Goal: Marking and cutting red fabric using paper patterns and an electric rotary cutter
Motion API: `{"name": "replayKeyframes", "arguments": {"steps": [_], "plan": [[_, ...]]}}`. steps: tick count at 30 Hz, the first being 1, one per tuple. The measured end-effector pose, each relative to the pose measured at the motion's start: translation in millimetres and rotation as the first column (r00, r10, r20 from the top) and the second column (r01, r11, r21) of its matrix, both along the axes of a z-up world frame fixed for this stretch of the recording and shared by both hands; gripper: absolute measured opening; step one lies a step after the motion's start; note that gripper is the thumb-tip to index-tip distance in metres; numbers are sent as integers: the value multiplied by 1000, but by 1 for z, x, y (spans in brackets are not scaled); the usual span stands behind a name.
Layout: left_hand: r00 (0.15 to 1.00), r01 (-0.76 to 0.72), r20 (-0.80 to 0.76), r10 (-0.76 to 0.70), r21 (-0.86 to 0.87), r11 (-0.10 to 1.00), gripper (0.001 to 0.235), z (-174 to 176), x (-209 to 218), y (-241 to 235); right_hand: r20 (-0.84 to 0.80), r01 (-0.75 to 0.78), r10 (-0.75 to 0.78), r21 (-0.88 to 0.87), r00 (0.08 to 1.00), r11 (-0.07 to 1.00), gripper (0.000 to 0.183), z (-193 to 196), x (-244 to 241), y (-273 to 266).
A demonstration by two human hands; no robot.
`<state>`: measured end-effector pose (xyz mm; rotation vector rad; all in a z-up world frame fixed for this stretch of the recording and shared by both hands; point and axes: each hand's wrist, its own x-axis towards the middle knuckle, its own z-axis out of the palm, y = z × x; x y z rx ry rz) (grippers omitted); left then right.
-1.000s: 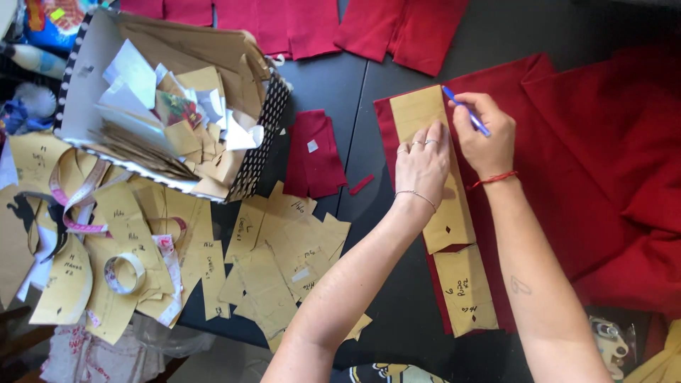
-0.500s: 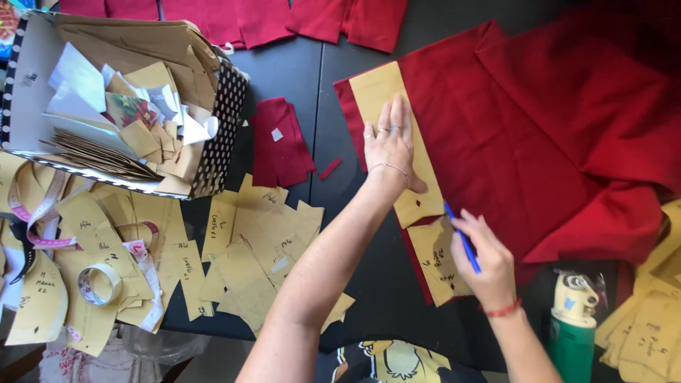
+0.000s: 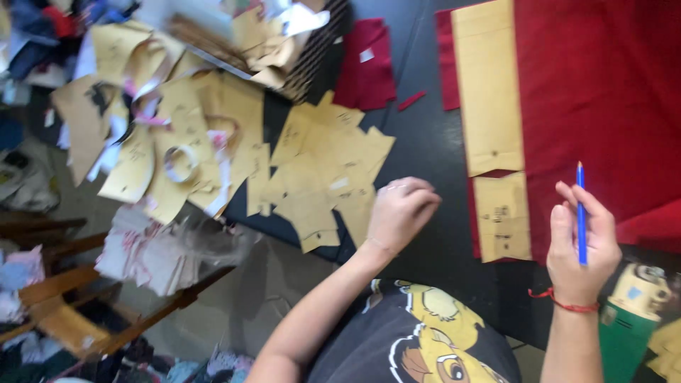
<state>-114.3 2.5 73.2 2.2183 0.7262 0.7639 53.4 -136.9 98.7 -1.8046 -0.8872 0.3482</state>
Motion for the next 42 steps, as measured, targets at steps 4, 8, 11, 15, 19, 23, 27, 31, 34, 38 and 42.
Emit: {"name": "replayKeyframes", "arguments": {"steps": [4, 8, 11, 15, 19, 23, 27, 31, 34, 38, 42], "plan": [[896, -288, -336, 289, 54, 956, 13, -39, -71, 19, 115, -16, 33, -142, 993, 990, 16, 7, -29, 2], [719, -428, -617, 320, -29, 903, 68, -49, -95, 51, -34, -139, 135, -215, 990, 967, 19, 8, -52, 14], [666, -444, -698, 261, -90, 892, 73, -37, -98, 55, -36, -171, 167, -212, 985, 962, 16, 11, -60, 13], [649, -390, -691, 318, 57, 919, 39, -51, -106, 53, -59, -139, 130, -215, 990, 967, 15, 15, -57, 6], [655, -391, -692, 304, 34, 920, 16, -35, -110, 47, -51, -138, 128, -290, 990, 947, 14, 15, -51, -3], [785, -350, -520, 335, 73, 934, 15, 12, -104, 41, -195, -161, 118, -225, 974, 961, 17, 13, -52, -2], [989, -140, -19, 146, -443, 885, 15, 41, -55, 14, -420, -274, 255, 17, 871, 962, 60, 1, -49, 3], [963, -126, 113, 246, -617, 777, 7, 7, 7, -21, -247, 40, -57, -73, 967, 997, 31, -35, -18, -2], [975, -97, 102, 199, -605, 790, 12, -25, 35, -35, -193, 230, -231, -27, 954, 973, 30, -62, 13, -8], [990, -138, -30, 135, -166, 977, 22, -66, 52, -37, -31, 221, -222, -42, 975, 974, 37, -91, 33, -8], [971, -226, -73, 229, 44, 973, 33, -78, 62, -32, 89, 275, -268, -69, 959, 959, 33, -94, 29, -1]]}}
